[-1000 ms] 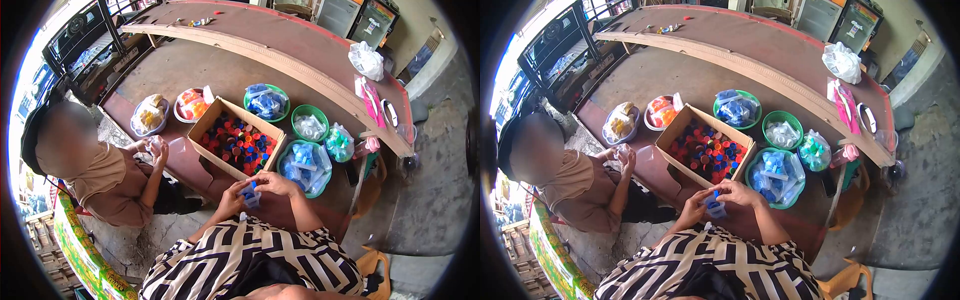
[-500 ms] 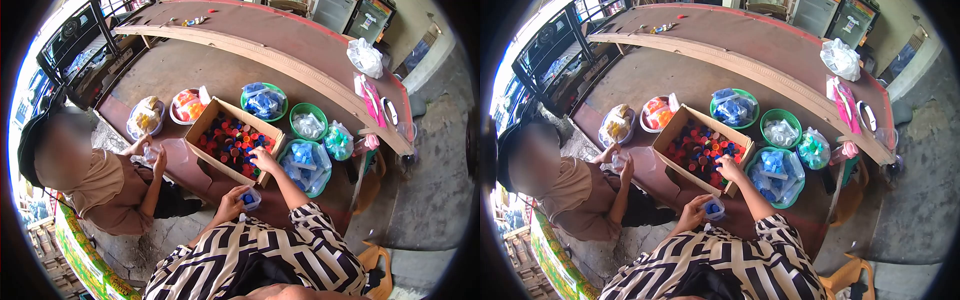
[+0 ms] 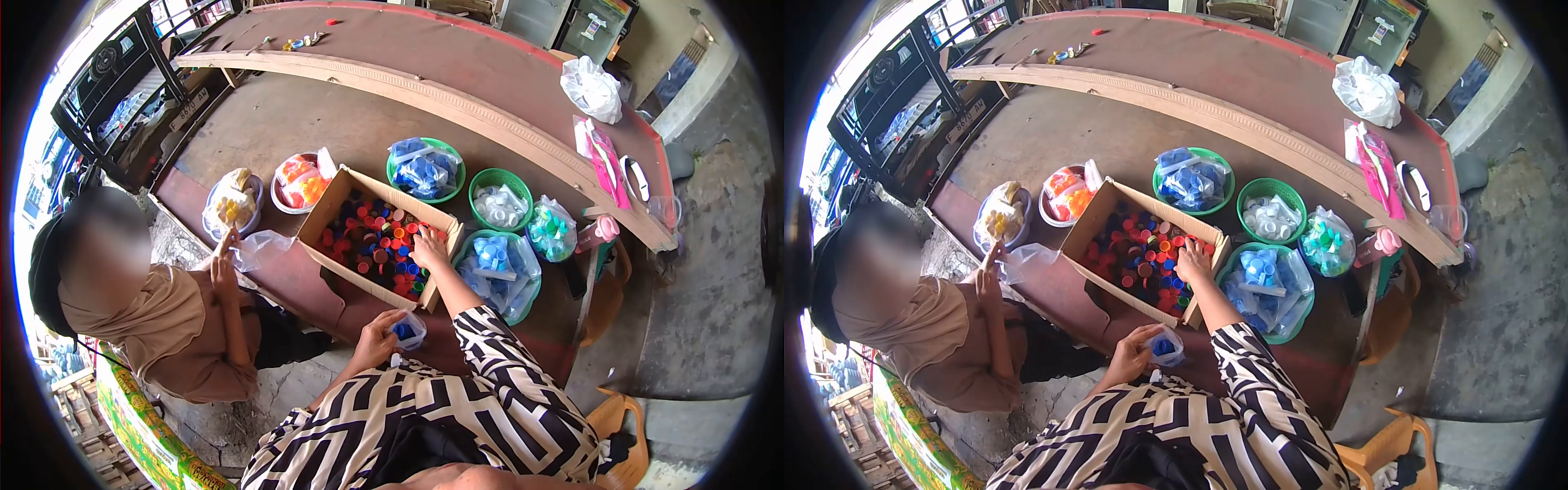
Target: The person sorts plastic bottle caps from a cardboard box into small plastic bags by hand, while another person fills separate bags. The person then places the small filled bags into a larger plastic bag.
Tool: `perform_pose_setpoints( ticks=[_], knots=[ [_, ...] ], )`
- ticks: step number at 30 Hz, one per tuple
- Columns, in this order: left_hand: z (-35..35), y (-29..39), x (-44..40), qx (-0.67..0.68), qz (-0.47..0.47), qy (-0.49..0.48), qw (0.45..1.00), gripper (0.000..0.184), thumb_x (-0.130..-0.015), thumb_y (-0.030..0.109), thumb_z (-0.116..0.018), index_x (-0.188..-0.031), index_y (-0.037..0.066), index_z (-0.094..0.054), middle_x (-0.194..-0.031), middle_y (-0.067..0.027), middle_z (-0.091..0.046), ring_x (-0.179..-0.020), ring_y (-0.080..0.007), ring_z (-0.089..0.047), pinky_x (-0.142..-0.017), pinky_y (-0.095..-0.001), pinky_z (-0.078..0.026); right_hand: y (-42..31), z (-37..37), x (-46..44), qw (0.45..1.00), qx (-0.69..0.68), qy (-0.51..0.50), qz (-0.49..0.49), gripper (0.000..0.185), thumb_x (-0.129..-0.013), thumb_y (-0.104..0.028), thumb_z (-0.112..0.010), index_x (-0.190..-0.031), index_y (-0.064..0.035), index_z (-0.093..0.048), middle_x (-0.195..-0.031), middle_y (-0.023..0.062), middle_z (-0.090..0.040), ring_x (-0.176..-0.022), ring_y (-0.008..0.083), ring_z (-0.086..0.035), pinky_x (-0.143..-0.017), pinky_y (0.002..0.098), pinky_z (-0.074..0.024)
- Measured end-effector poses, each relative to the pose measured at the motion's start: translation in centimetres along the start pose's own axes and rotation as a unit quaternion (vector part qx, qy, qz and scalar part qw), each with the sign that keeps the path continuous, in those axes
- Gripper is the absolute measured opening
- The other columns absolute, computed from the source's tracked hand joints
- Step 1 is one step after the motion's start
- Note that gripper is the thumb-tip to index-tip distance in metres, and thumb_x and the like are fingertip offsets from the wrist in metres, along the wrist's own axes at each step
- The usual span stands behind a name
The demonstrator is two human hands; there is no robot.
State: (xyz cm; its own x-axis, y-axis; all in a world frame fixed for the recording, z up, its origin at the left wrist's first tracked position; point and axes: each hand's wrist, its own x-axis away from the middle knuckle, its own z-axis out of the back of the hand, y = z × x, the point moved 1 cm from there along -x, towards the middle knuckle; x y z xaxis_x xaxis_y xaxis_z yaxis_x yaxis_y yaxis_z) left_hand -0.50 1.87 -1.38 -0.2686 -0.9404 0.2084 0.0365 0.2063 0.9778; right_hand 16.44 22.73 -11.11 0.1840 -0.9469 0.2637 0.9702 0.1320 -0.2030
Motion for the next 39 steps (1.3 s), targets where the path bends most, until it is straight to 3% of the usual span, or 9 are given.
perform_pose_setpoints(
  ticks=[7, 14, 16, 18, 21, 22, 29, 32, 39],
  knots=[
    [0.1, 0.0, 0.1, -0.026, -0.021, -0.017, 0.999, 0.053, -0.075, -0.009, -0.041, -0.125, -0.002, -0.056, -0.128, -0.0135, -0.051, -0.083, -0.0183, -0.066, -0.065, -0.0272, -0.058, 0.4, -0.7, -0.3, 1.0, 0.0, 0.024, -0.009, 0.046, -0.08, -0.032, -0.07, -0.114, -0.0039, -0.06, -0.127, 0.0108, -0.051, -0.121, 0.0294, -0.045, -0.1, 0.0455, -0.04],
    [0.0, 0.7, 0.1, -0.013, -0.007, -0.013, 1.0, 0.055, -0.073, -0.013, -0.041, -0.125, -0.001, -0.057, -0.127, -0.0097, -0.053, -0.078, -0.0133, -0.065, -0.063, -0.0229, -0.054, 0.8, -0.8, -0.5, 0.998, -0.043, 0.028, 0.034, 0.048, -0.078, -0.031, -0.073, -0.115, -0.0031, -0.061, -0.129, 0.0127, -0.054, -0.123, 0.0316, -0.047, -0.103, 0.0432, -0.0386],
    [0.0, 0.7, 0.3, -0.007, -0.007, -0.013, 1.0, 0.055, -0.073, -0.013, -0.041, -0.125, -0.001, -0.057, -0.126, -0.0097, -0.053, -0.077, -0.0131, -0.065, -0.062, -0.023, -0.054, 1.0, -0.8, -0.7, 0.975, -0.21, 0.052, 0.056, 0.048, -0.075, -0.03, -0.075, -0.112, -0.0029, -0.064, -0.122, 0.0149, -0.06, -0.117, 0.0334, -0.053, -0.102, 0.0438, -0.0395],
    [0.0, 0.6, 0.2, -0.015, -0.02, -0.019, 1.0, 0.055, -0.073, -0.013, -0.041, -0.125, -0.002, -0.056, -0.125, -0.01, -0.053, -0.076, -0.0127, -0.065, -0.06, -0.0229, -0.053, 1.0, -0.2, -0.3, 0.965, -0.242, 0.076, 0.063, 0.039, -0.077, -0.023, -0.076, -0.107, -0.0018, -0.066, -0.111, 0.0131, -0.065, -0.105, 0.0275, -0.061, -0.096, 0.0383, -0.0457],
    [-0.2, 0.5, 0.1, 0.015, -0.007, -0.022, 1.0, 0.055, -0.074, -0.013, -0.041, -0.126, -0.002, -0.055, -0.126, -0.011, -0.052, -0.076, -0.013, -0.065, -0.06, -0.0233, -0.053, 0.9, 0.9, 2.0, 0.782, -0.621, 0.007, 0.047, 0.026, -0.082, -0.009, -0.072, -0.105, -0.0004, -0.063, -0.098, 0.0046, -0.066, -0.087, 0.0106, -0.063, -0.081, 0.0235, -0.0496],
    [-0.3, 0.5, 0.1, 0.017, -0.007, -0.024, 1.0, 0.055, -0.074, -0.013, -0.041, -0.126, -0.002, -0.055, -0.126, -0.011, -0.052, -0.076, -0.013, -0.065, -0.06, -0.0233, -0.053, 1.0, 1.2, 3.1, 0.783, -0.62, 0.008, 0.045, 0.026, -0.082, -0.009, -0.072, -0.105, -0.0004, -0.063, -0.098, 0.0046, -0.066, -0.087, 0.0106, -0.063, -0.081, 0.0235, -0.0496],
    [-0.8, -0.2, -0.4, -0.014, -0.012, -0.06, 0.998, 0.056, -0.074, -0.011, -0.04, -0.128, -0.003, -0.054, -0.127, -0.0122, -0.051, -0.078, -0.0167, -0.066, -0.063, -0.0251, -0.056, 2.0, 0.9, 10.1, 0.565, -0.824, -0.017, 0.042, 0.02, -0.082, -0.001, -0.069, -0.097, -0.0064, -0.056, -0.089, 0.0033, -0.062, -0.083, 0.0138, -0.063, -0.08, 0.0268, -0.0509],
    [-1.0, 0.1, -0.1, -0.025, -0.014, -0.07, 0.997, 0.056, -0.074, -0.01, -0.041, -0.128, -0.002, -0.054, -0.125, -0.0134, -0.052, -0.077, -0.0183, -0.067, -0.063, -0.0267, -0.056, 2.2, 0.8, 12.4, 0.509, -0.859, -0.033, 0.046, 0.023, -0.083, 0.0, -0.068, -0.1, -0.0089, -0.056, -0.093, 0.0028, -0.062, -0.086, 0.014, -0.062, -0.082, 0.0275, -0.0503],
    [-0.9, 0.1, 0.3, -0.037, -0.044, -0.064, 0.996, 0.055, -0.073, -0.009, -0.041, -0.127, -0.002, -0.055, -0.127, -0.0157, -0.052, -0.078, -0.0221, -0.068, -0.064, -0.0285, -0.057, 2.4, 0.2, 16.0, 0.514, -0.856, -0.039, 0.047, 0.029, -0.085, 0.001, -0.064, -0.111, -0.0076, -0.055, -0.102, 0.0025, -0.061, -0.095, 0.0131, -0.059, -0.087, 0.0294, -0.0482]
  ],
)
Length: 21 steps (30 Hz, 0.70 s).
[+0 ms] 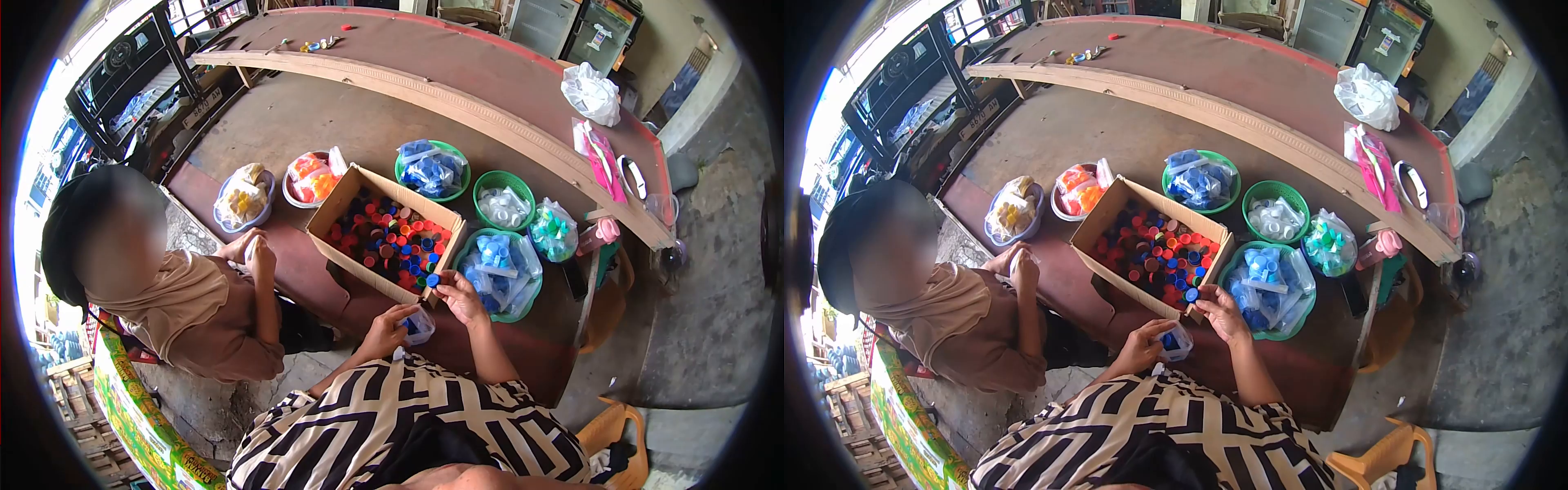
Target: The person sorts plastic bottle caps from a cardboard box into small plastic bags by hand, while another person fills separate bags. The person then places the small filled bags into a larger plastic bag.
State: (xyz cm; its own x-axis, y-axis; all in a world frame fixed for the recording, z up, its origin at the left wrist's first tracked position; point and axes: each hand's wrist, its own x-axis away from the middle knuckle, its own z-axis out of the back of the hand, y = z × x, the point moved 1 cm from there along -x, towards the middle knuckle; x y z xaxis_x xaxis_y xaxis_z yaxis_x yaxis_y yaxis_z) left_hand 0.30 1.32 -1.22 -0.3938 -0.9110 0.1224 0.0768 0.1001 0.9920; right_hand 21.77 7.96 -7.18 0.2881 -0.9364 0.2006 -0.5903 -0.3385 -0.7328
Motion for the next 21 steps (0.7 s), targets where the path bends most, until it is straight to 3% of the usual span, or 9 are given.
perform_pose_setpoints(
  ticks=[7, 9, 12, 15, 16, 17, 21],
  knots=[
    [-0.2, 0.8, 0.1, -0.001, 0.006, 0.021, 1.0, 0.053, -0.074, -0.009, -0.042, -0.126, -0.004, -0.055, -0.127, -0.0157, -0.052, -0.086, -0.0231, -0.067, -0.063, -0.0299, -0.059, -1.4, -2.3, 2.8, 0.997, 0.063, -0.048, 0.015, 0.038, -0.084, 0.006, -0.063, -0.12, -0.0021, -0.056, -0.107, 0.0036, -0.061, -0.099, 0.0116, -0.058, -0.089, 0.0256, -0.0474],
    [-0.3, 1.8, 0.2, 0.02, 0.047, 0.03, 0.998, 0.052, -0.076, -0.011, -0.042, -0.126, -0.003, -0.055, -0.127, -0.0121, -0.051, -0.09, -0.0211, -0.065, -0.066, -0.0253, -0.057, -2.3, -3.9, 3.9, 0.996, 0.077, -0.041, 0.022, 0.036, -0.084, 0.005, -0.063, -0.119, -0.0018, -0.057, -0.108, 0.0033, -0.06, -0.1, 0.0105, -0.058, -0.09, 0.0256, -0.0468],
    [-0.3, 0.4, -0.2, 0.001, 0.001, 0.041, 0.999, 0.052, -0.075, -0.009, -0.043, -0.126, -0.004, -0.055, -0.129, -0.0146, -0.051, -0.089, -0.0231, -0.066, -0.062, -0.0292, -0.058, -3.3, -5.8, 5.2, 0.981, 0.176, -0.085, -0.012, 0.035, -0.084, 0.002, -0.065, -0.118, -0.0022, -0.058, -0.104, 0.0033, -0.062, -0.095, 0.0105, -0.059, -0.088, 0.0246, -0.0472],
    [-0.2, 0.6, -0.5, -0.044, -0.033, 0.041, 0.998, 0.052, -0.075, -0.01, -0.043, -0.125, -0.004, -0.055, -0.129, -0.0147, -0.051, -0.09, -0.0241, -0.066, -0.062, -0.0289, -0.058, -3.8, -6.7, 5.8, 0.898, 0.404, -0.167, 0.05, 0.034, -0.083, -0.001, -0.066, -0.117, -0.0055, -0.062, -0.101, 0.0042, -0.065, -0.094, 0.0132, -0.061, -0.083, 0.0276, -0.0486],
    [-0.4, 1.4, -0.2, -0.038, 0.002, 0.053, 0.998, 0.05, -0.076, -0.007, -0.047, -0.124, -0.001, -0.057, -0.123, -0.0154, -0.057, -0.102, -0.0231, -0.062, -0.082, -0.0313, -0.051, -4.5, -7.1, 6.1, 0.847, 0.493, -0.192, 0.057, 0.034, -0.082, -0.003, -0.067, -0.116, -0.0073, -0.064, -0.101, 0.0066, -0.066, -0.093, 0.0164, -0.062, -0.082, 0.0304, -0.0491],
    [-0.5, 1.3, -0.3, -0.038, 0.0, 0.05, 0.998, 0.05, -0.076, -0.007, -0.047, -0.124, -0.001, -0.057, -0.123, -0.0154, -0.057, -0.102, -0.0231, -0.062, -0.082, -0.0313, -0.051, -4.5, -7.2, 6.3, 0.829, 0.522, -0.191, 0.064, 0.034, -0.082, -0.004, -0.067, -0.116, -0.0072, -0.064, -0.101, 0.008, -0.065, -0.092, 0.0194, -0.063, -0.081, 0.0319, -0.0491],
    [-0.5, 1.1, 0.1, -0.04, -0.007, 0.045, 0.998, 0.05, -0.075, -0.007, -0.046, -0.124, -0.001, -0.058, -0.124, -0.0144, -0.056, -0.097, -0.0233, -0.065, -0.076, -0.0298, -0.055, -6.2, -7.2, 6.1, 0.839, 0.519, -0.129, 0.102, 0.03, -0.084, -0.007, -0.066, -0.114, -0.0072, -0.065, -0.102, 0.0083, -0.062, -0.087, 0.018, -0.063, -0.077, 0.0302, -0.0504]
  ],
)
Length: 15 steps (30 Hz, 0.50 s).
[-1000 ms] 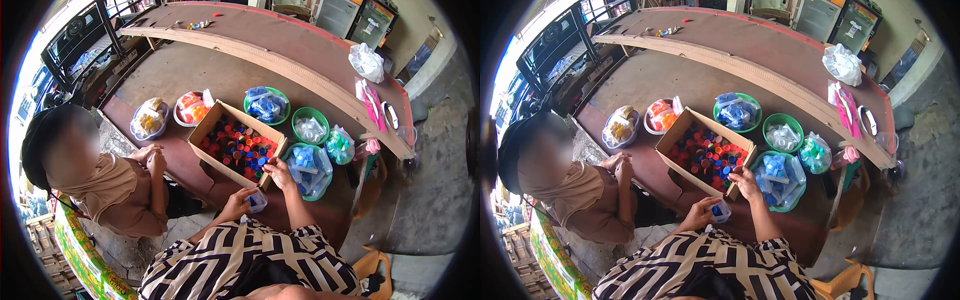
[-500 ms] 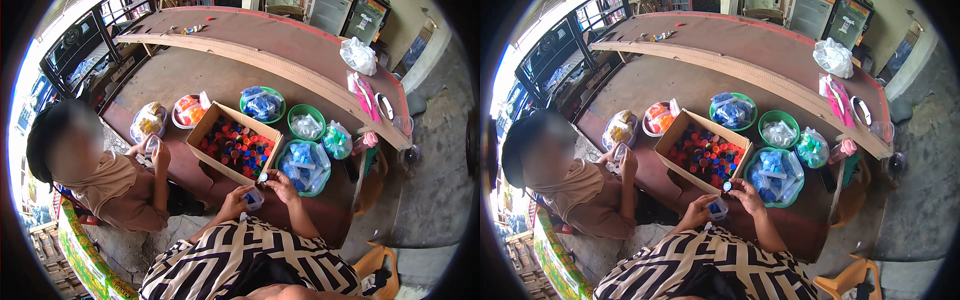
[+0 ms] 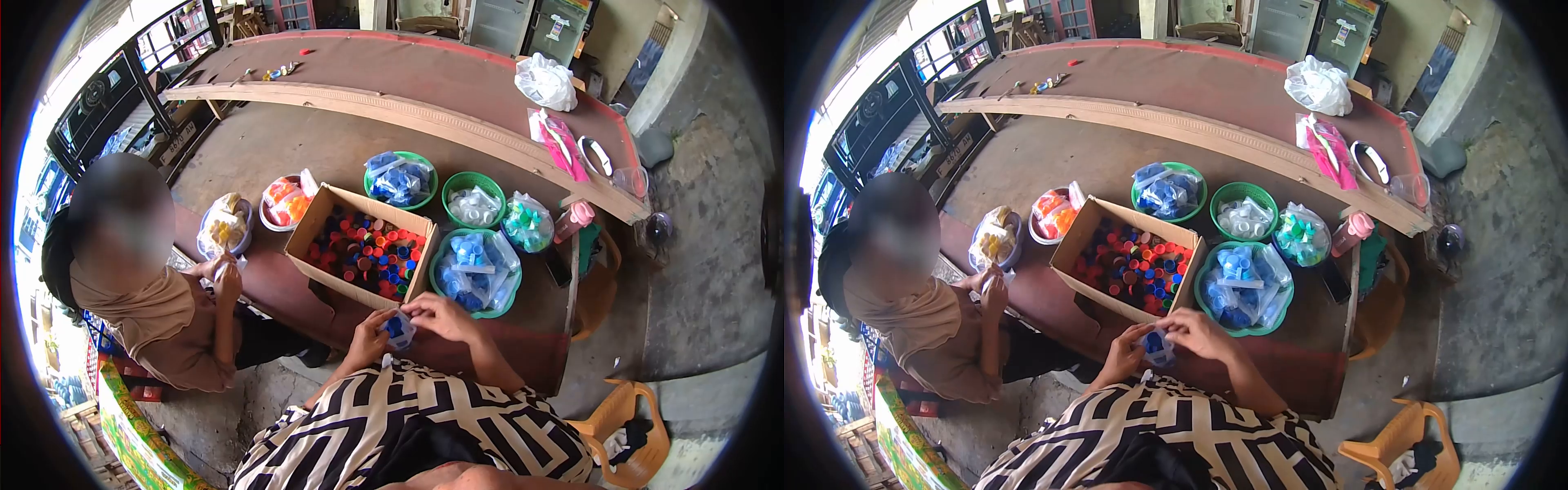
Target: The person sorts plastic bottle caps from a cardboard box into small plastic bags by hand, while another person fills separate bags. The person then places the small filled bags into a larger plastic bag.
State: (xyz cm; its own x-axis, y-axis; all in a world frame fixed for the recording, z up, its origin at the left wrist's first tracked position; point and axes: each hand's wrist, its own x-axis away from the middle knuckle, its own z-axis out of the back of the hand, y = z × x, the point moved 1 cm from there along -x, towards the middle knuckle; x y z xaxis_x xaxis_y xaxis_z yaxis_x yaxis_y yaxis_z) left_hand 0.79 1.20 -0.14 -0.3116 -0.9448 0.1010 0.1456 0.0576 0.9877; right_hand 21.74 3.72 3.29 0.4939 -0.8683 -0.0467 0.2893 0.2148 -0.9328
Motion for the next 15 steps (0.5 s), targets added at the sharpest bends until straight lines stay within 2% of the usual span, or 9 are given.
perform_pose_setpoints(
  ticks=[2, 3, 5, 6, 7, 8, 10, 14, 15],
  knots=[
    [0.0, 0.0, 0.0, 0.017, 0.01, -0.004, 1.0, 0.05, -0.075, -0.007, -0.046, -0.124, -0.001, -0.058, -0.125, -0.0141, -0.056, -0.095, -0.0234, -0.065, -0.073, -0.0295, -0.056, -1.5, 3.0, -0.1, 0.996, 0.039, 0.083, -0.015, 0.024, -0.084, -0.008, -0.067, -0.108, -0.008, -0.067, -0.096, 0.0072, -0.06, -0.084, 0.0156, -0.062, -0.075, 0.0278, -0.0501],
    [0.0, -0.2, 0.1, 0.013, 0.005, -0.007, 1.0, 0.051, -0.075, -0.008, -0.045, -0.124, -0.001, -0.057, -0.125, -0.0141, -0.055, -0.092, -0.0233, -0.066, -0.071, -0.0293, -0.057, -2.0, 5.0, -0.3, 0.985, 0.098, 0.137, 0.035, 0.022, -0.083, -0.007, -0.068, -0.105, -0.0076, -0.068, -0.096, 0.0066, -0.06, -0.082, 0.0153, -0.061, -0.074, 0.0278, -0.0495],
    [0.1, -0.2, 0.3, 0.009, 0.0, -0.009, 1.0, 0.051, -0.075, -0.008, -0.045, -0.124, -0.001, -0.057, -0.126, -0.0141, -0.054, -0.089, -0.0231, -0.067, -0.069, -0.0292, -0.058, -3.4, 9.7, -0.4, 0.966, 0.102, 0.233, 0.046, 0.016, -0.083, -0.003, -0.065, -0.099, -0.0052, -0.067, -0.099, 0.0076, -0.061, -0.083, 0.0163, -0.059, -0.076, 0.0296, -0.0489],
    [0.1, -0.2, 0.3, 0.017, 0.009, -0.016, 1.0, 0.052, -0.074, -0.008, -0.044, -0.125, -0.003, -0.056, -0.128, -0.0151, -0.052, -0.09, -0.0237, -0.066, -0.068, -0.0296, -0.059, -4.3, 12.4, -0.4, 0.936, 0.191, 0.291, 0.057, 0.013, -0.085, -0.001, -0.062, -0.097, -0.004, -0.066, -0.096, 0.0081, -0.062, -0.083, 0.019, -0.06, -0.075, 0.0297, -0.0488],
    [0.1, -0.2, 0.4, 0.025, 0.019, -0.022, 0.999, 0.054, -0.074, -0.009, -0.042, -0.126, -0.004, -0.054, -0.13, -0.0162, -0.05, -0.09, -0.0243, -0.065, -0.067, -0.03, -0.06, -7.0, 14.3, -0.3, 0.918, 0.191, 0.345, 0.051, 0.011, -0.086, -0.001, -0.061, -0.095, -0.0033, -0.065, -0.094, 0.0087, -0.062, -0.084, 0.0226, -0.061, -0.075, 0.0312, -0.0487],
    [0.1, -0.2, 0.4, 0.027, 0.017, -0.021, 0.999, 0.054, -0.074, -0.009, -0.042, -0.126, -0.004, -0.054, -0.13, -0.0162, -0.05, -0.09, -0.0243, -0.065, -0.067, -0.03, -0.06, -8.2, 16.9, -0.3, 0.867, 0.279, 0.4, 0.1, 0.01, -0.087, -0.003, -0.059, -0.096, -0.003, -0.064, -0.094, 0.0099, -0.062, -0.085, 0.0241, -0.062, -0.076, 0.0328, -0.0485],
    [0.0, -0.4, 0.6, 0.021, -0.002, -0.031, 0.999, 0.054, -0.073, -0.009, -0.042, -0.126, -0.004, -0.054, -0.13, -0.0165, -0.05, -0.089, -0.0239, -0.066, -0.067, -0.0294, -0.06, -9.4, 21.4, -0.5, 0.813, 0.325, 0.474, 0.095, 0.011, -0.089, -0.006, -0.057, -0.097, -0.0039, -0.064, -0.096, 0.0108, -0.062, -0.085, 0.0267, -0.062, -0.076, 0.035, -0.0486],
    [-0.1, -0.2, 0.6, 0.039, 0.018, -0.031, 0.999, 0.054, -0.073, -0.009, -0.042, -0.125, -0.004, -0.055, -0.13, -0.0153, -0.05, -0.085, -0.0224, -0.067, -0.067, -0.0289, -0.059, -8.5, 29.3, -2.4, 0.689, 0.532, 0.492, -0.016, 0.022, -0.086, -0.02, -0.063, -0.102, -0.0056, -0.065, -0.103, 0.0141, -0.063, -0.09, 0.035, -0.061, -0.081, 0.0434, -0.0478],
    [0.0, -0.1, 0.7, 0.035, 0.015, -0.036, 0.999, 0.054, -0.073, -0.009, -0.042, -0.125, -0.003, -0.055, -0.13, -0.0146, -0.051, -0.084, -0.0218, -0.067, -0.066, -0.0286, -0.059, -8.2, 30.2, -3.1, 0.663, 0.567, 0.483, -0.073, 0.027, -0.084, -0.022, -0.064, -0.105, -0.0052, -0.064, -0.104, 0.0158, -0.064, -0.094, 0.0351, -0.061, -0.085, 0.0444, -0.0471]
  ],
)
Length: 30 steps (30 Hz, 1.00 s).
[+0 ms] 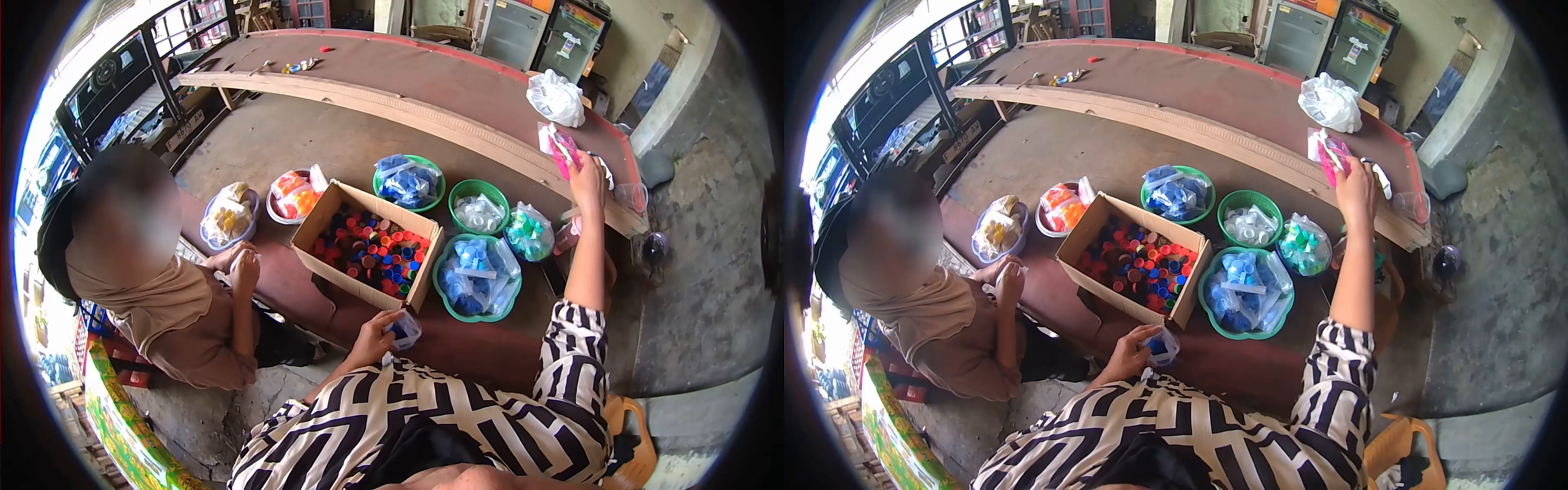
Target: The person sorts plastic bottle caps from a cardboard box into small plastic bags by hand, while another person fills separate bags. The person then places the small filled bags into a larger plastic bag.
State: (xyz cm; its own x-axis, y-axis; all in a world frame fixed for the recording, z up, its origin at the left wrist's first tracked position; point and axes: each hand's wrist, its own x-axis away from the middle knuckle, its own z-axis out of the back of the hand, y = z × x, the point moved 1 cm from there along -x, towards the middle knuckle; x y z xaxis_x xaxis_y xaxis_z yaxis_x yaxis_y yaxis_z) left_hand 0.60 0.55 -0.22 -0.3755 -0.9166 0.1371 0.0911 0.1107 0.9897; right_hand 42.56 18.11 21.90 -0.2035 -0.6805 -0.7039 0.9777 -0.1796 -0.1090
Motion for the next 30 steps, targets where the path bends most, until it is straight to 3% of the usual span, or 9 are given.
perform_pose_setpoints(
  ticks=[5, 7, 9, 11, 13, 16, 20, 26, 30],
  knots=[
    [-0.2, -0.5, 0.3, 0.011, -0.015, 0.015, 1.0, 0.054, -0.073, -0.01, -0.042, -0.125, -0.002, -0.056, -0.128, -0.013, -0.053, -0.077, -0.0212, -0.068, -0.065, -0.0283, -0.057, 0.6, -2.8, -2.9, 0.992, 0.015, -0.127, 0.001, 0.038, -0.085, -0.027, -0.063, -0.116, -0.0046, -0.062, -0.108, 0.0193, -0.065, -0.102, 0.0352, -0.061, -0.088, 0.0423, -0.0469],
    [-0.1, -0.5, 0.6, 0.017, -0.001, 0.011, 1.0, 0.054, -0.073, -0.01, -0.042, -0.125, -0.003, -0.055, -0.127, -0.0134, -0.054, -0.074, -0.022, -0.068, -0.064, -0.029, -0.056, 0.8, -3.6, -3.4, 0.961, -0.214, -0.171, -0.043, 0.048, -0.082, -0.028, -0.068, -0.122, -0.0043, -0.059, -0.114, 0.0216, -0.062, -0.107, 0.0356, -0.059, -0.091, 0.0416, -0.0462],
    [0.1, -0.7, 0.6, 0.017, -0.005, 0.014, 1.0, 0.054, -0.073, -0.01, -0.042, -0.125, -0.003, -0.055, -0.127, -0.0133, -0.054, -0.072, -0.0222, -0.068, -0.064, -0.0293, -0.056, 0.9, -2.8, -2.6, 0.974, -0.173, -0.148, 0.009, 0.053, -0.08, -0.03, -0.071, -0.124, -0.0037, -0.057, -0.117, 0.021, -0.062, -0.11, 0.0348, -0.059, -0.093, 0.0416, -0.0453],
    [0.2, -0.8, 0.8, 0.017, -0.013, 0.014, 1.0, 0.054, -0.073, -0.01, -0.042, -0.125, -0.003, -0.055, -0.128, -0.0132, -0.053, -0.071, -0.0224, -0.068, -0.064, -0.0297, -0.056, 0.4, -0.3, -1.8, 0.977, 0.017, -0.2, 0.073, 0.069, -0.079, -0.027, -0.072, -0.133, 0.0052, -0.045, -0.12, 0.024, -0.06, -0.112, 0.0311, -0.059, -0.095, 0.0375, -0.0449],
    [0.4, -0.9, 0.8, 0.014, -0.009, 0.019, 1.0, 0.054, -0.074, -0.01, -0.041, -0.125, -0.003, -0.055, -0.128, -0.0131, -0.053, -0.072, -0.0216, -0.068, -0.064, -0.0288, -0.056, 2.4, -0.8, -2.6, 0.963, 0.019, -0.268, 0.027, 0.056, -0.083, -0.025, -0.066, -0.131, 0.0001, -0.05, -0.117, 0.0252, -0.06, -0.108, 0.0345, -0.06, -0.09, 0.0398, -0.0467],
    [0.4, -0.7, 0.7, 0.022, -0.012, 0.013, 1.0, 0.054, -0.074, -0.011, -0.041, -0.126, -0.003, -0.055, -0.129, -0.0133, -0.053, -0.073, -0.0206, -0.068, -0.064, -0.0276, -0.056, 3.0, 0.1, -3.4, 0.982, 0.006, -0.184, -0.032, 0.028, -0.089, -0.016, -0.049, -0.111, -0.0085, -0.064, -0.098, 0.0243, -0.064, -0.095, 0.0427, -0.061, -0.079, 0.0489, -0.0476],
    [0.2, 0.1, 0.9, 0.024, -0.003, 0.004, 1.0, 0.054, -0.075, -0.011, -0.041, -0.126, -0.003, -0.055, -0.129, -0.0133, -0.053, -0.076, -0.02, -0.068, -0.063, -0.0266, -0.056, 3.9, 1.5, -5.8, 0.996, 0.01, -0.074, -0.053, 0.028, -0.093, -0.02, -0.043, -0.108, -0.0073, -0.062, -0.1, 0.0242, -0.063, -0.097, 0.0432, -0.058, -0.08, 0.0495, -0.0454],
    [-0.1, 1.2, 1.2, 0.0, -0.052, -0.02, 0.998, 0.055, -0.072, -0.012, -0.042, -0.125, -0.001, -0.056, -0.128, -0.0131, -0.054, -0.087, -0.0211, -0.066, -0.067, -0.027, -0.058, 3.1, 6.2, -8.6, 0.995, -0.008, 0.022, -0.094, 0.03, -0.09, -0.015, -0.046, -0.117, -0.0137, -0.06, -0.111, 0.0183, -0.064, -0.103, 0.0395, -0.059, -0.087, 0.0459, -0.0463],
    [-0.4, 1.4, 1.5, -0.017, -0.055, -0.061, 0.996, 0.056, -0.071, -0.012, -0.04, -0.123, -0.001, -0.056, -0.128, -0.0143, -0.052, -0.102, -0.0245, -0.062, -0.071, -0.0285, -0.06, 1.0, 9.3, -8.0, 0.989, -0.12, 0.09, 0.009, 0.029, -0.091, -0.007, -0.047, -0.115, -0.0158, -0.062, -0.107, 0.0155, -0.066, -0.096, 0.0327, -0.064, -0.08, 0.0403, -0.0489]
  ],
)
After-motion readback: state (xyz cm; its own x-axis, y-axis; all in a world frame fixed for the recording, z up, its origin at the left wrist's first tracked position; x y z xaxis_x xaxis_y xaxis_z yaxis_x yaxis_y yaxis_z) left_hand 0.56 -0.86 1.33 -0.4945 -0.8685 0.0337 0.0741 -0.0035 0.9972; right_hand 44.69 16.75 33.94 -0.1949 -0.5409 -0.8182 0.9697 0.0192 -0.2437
